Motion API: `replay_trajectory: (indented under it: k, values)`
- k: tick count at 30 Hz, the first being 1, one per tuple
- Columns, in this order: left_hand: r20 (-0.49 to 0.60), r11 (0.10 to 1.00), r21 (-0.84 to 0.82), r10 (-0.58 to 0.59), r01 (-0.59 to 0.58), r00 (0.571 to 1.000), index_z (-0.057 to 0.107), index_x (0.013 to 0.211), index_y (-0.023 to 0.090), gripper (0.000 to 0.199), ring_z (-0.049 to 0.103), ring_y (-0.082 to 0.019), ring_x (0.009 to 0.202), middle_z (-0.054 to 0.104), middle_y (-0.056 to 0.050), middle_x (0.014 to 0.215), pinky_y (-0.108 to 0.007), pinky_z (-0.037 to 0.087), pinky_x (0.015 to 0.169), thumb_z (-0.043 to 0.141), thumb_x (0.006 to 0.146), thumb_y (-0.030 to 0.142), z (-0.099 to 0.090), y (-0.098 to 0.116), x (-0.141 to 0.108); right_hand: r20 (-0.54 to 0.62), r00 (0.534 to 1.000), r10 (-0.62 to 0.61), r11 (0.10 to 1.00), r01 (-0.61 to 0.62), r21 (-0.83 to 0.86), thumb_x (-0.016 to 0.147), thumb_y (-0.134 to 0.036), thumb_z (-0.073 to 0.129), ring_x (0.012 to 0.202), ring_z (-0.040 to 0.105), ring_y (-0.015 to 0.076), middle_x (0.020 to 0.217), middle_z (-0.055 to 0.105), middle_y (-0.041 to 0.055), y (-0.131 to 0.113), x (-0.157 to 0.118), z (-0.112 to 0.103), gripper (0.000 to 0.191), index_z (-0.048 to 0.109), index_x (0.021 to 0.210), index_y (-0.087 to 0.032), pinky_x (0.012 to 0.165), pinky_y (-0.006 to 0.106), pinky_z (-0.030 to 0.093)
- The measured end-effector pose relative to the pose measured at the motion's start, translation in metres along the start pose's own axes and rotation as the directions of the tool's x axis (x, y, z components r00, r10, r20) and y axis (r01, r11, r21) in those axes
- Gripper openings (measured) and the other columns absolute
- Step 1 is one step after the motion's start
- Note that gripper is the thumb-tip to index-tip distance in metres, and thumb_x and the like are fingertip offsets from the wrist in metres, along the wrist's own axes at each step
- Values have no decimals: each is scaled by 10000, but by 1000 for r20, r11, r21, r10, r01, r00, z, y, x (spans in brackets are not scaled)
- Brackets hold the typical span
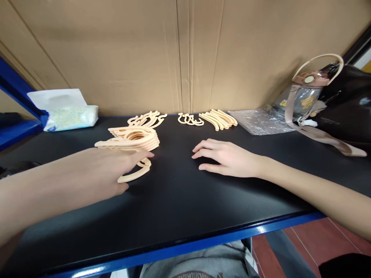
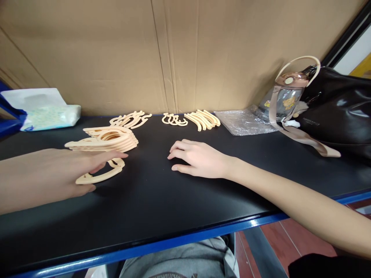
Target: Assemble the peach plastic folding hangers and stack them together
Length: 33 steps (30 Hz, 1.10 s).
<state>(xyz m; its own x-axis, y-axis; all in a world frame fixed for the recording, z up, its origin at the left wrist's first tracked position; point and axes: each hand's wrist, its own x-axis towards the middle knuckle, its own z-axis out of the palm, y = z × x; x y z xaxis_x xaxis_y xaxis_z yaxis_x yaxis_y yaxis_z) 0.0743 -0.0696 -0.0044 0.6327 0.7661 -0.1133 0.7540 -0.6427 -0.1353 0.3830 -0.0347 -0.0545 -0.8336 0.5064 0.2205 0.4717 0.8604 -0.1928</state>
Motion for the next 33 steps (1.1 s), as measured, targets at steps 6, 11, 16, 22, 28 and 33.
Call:
replay_trajectory:
  k: [6, 11, 16, 22, 28, 33]
  values:
    - [-138, 994, -19, 100, -103, 985, 542, 1236, 205, 342, 684, -197, 688, 708, -41, 936, -273, 471, 541, 408, 922, 186, 18, 76, 32, -7, 1000, -5, 1000, 5, 3, 971, -347, 487, 1099, 563, 224, 1215, 592, 88, 0, 0, 0, 294, 600, 1186, -182, 952, 410, 487]
    - [-247, 969, -70, 215, -239, 945, 554, 1184, 188, 278, 649, -191, 745, 663, -26, 884, -291, 443, 528, 391, 959, 198, 30, 95, 38, -13, 1000, 0, 1000, 0, 22, 968, -344, 491, 1091, 566, 221, 1206, 593, 79, 0, 0, 0, 283, 599, 1184, -197, 940, 411, 494]
    - [-302, 956, -164, 186, -243, 935, 603, 1094, 197, 221, 585, -201, 880, 639, -34, 941, -305, 483, 652, 429, 962, 224, 31, 82, 43, -14, 1000, 6, 1000, -5, 12, 970, -326, 485, 1087, 565, 222, 1196, 593, 82, 0, 2, 1, 263, 604, 1159, -187, 945, 400, 486]
    - [-379, 967, -220, 35, -126, 925, 599, 1143, 176, 259, 524, -241, 1089, 580, -88, 1182, -411, 478, 935, 443, 960, 273, 40, 74, 54, -59, 997, 51, 998, -49, 29, 987, -235, 429, 1046, 579, 205, 1132, 619, 70, 1, 5, 3, 237, 621, 1115, -183, 940, 383, 484]
    - [-365, 974, 127, -132, 189, 922, 570, 1267, 39, 427, 497, -437, 1213, 534, -260, 1323, -616, 465, 923, 369, 935, 218, 39, 83, 39, -39, 999, 22, 1000, -22, -6, 975, -278, 468, 1079, 566, 214, 1176, 601, 80, 4, 5, 3, 252, 610, 1153, -171, 962, 390, 477]
    - [-272, 910, 407, 36, 81, 962, 579, 1284, 20, 563, 529, -429, 1221, 529, -292, 1333, -602, 492, 915, 286, 806, -18, 44, 74, 25, -25, 1000, 17, 1000, -17, -11, 973, -269, 476, 1090, 559, 213, 1186, 597, 88, 3, 3, 3, 261, 608, 1163, -148, 970, 387, 473]
